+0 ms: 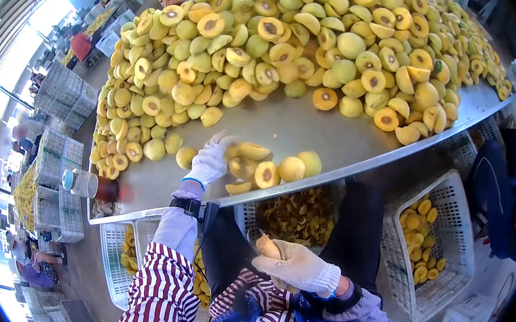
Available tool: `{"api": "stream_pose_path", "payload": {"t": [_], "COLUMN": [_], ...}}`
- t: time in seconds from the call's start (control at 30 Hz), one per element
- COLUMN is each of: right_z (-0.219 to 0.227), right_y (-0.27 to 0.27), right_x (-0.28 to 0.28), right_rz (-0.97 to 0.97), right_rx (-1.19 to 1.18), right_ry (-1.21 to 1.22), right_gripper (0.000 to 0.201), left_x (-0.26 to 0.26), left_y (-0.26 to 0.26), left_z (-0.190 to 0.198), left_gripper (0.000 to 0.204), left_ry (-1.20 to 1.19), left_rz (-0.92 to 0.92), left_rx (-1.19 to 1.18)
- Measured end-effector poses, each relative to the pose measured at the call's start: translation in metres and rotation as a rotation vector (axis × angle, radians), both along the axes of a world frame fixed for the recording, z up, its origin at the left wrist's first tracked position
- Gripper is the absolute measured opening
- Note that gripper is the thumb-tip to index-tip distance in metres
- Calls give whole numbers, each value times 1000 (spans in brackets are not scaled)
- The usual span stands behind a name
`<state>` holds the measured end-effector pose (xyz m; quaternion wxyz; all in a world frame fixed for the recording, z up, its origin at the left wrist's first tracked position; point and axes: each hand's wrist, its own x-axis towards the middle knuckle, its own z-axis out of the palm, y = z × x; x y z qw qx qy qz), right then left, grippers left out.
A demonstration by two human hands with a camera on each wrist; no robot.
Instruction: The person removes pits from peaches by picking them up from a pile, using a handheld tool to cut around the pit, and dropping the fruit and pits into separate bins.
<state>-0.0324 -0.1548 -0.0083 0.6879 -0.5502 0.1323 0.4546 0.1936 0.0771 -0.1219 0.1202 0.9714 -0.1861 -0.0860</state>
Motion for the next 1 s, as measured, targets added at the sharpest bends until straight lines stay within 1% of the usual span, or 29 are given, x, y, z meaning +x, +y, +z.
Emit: {"api": "stream_pose_path", "payload": {"t": [0.07, 0.1, 0.13, 0.17, 0.27, 0.3, 0.33, 0.4, 0.5, 0.6, 0.63, 0.67, 0.73, 0.77, 0.87, 0.9, 0.97, 1.0], "right_z": [-5, -7, -4, 2, 8, 7, 5, -1, -6, -1, -2, -3, -1, -1, -3, -2, 1, -2], "right_y": [3, 4, 3, 1, 4, 7, 10, 16, 21, 23, 23, 23, 22, 22, 19, 18, 17, 16], "right_x": [-1, -1, 0, 3, 10, 11, 12, 13, 11, 7, 5, 3, 0, -1, -9, -10, -12, -14], "right_rz": [3, -29, -48, -69, -126, -123, -120, -66, -34, -49, -52, -54, -42, -35, -22, -8, 21, -1], "right_rx": [43, 53, 29, 8, -42, -48, -55, -186, -341, -418, -437, -457, -485, -498, -449, -444, -434, -391], "right_ry": [1, 7, 1, -3, -55, -88, -123, -248, -411, -506, -542, -578, -600, -613, -588, -584, -579, -569], "right_gripper": [30, 34, 34, 33, 33, 35, 36, 39, 43, 44, 43, 43, 44, 44, 43, 43, 43, 43], "left_x": [-4, -12, -22, -31, -63, -79, -87, -110, -130, -144, -146, -150, -160, -165, -173, -173, -174, -175], "left_y": [2, 1, 0, 2, 33, 23, 28, 9, -12, -22, -23, -26, -33, -34, -39, -37, -41, -43], "left_z": [0, 8, 23, 29, 3, 16, 23, 42, 53, 68, 71, 76, 88, 92, 87, 84, 87, 90], "left_gripper": [49, 46, 43, 41, 48, 63, 66, 70, 70, 71, 69, 68, 67, 66, 67, 68, 67, 66], "left_ry": [-85, 55, 196, 339, 877, 810, 1008, 1044, 1024, 980, 943, 911, 848, 819, 713, 715, 734, 742], "left_rz": [78, 264, 448, 631, 451, 532, 326, 393, 223, 198, 140, 151, 174, 135, 149, 202, 178, 165], "left_rx": [19, -170, -359, -545, -1664, -1672, -1714, -1756, -1849, -1739, -1633, -1618, -1588, -1556, -1546, -1461, -1532, -1569]}}
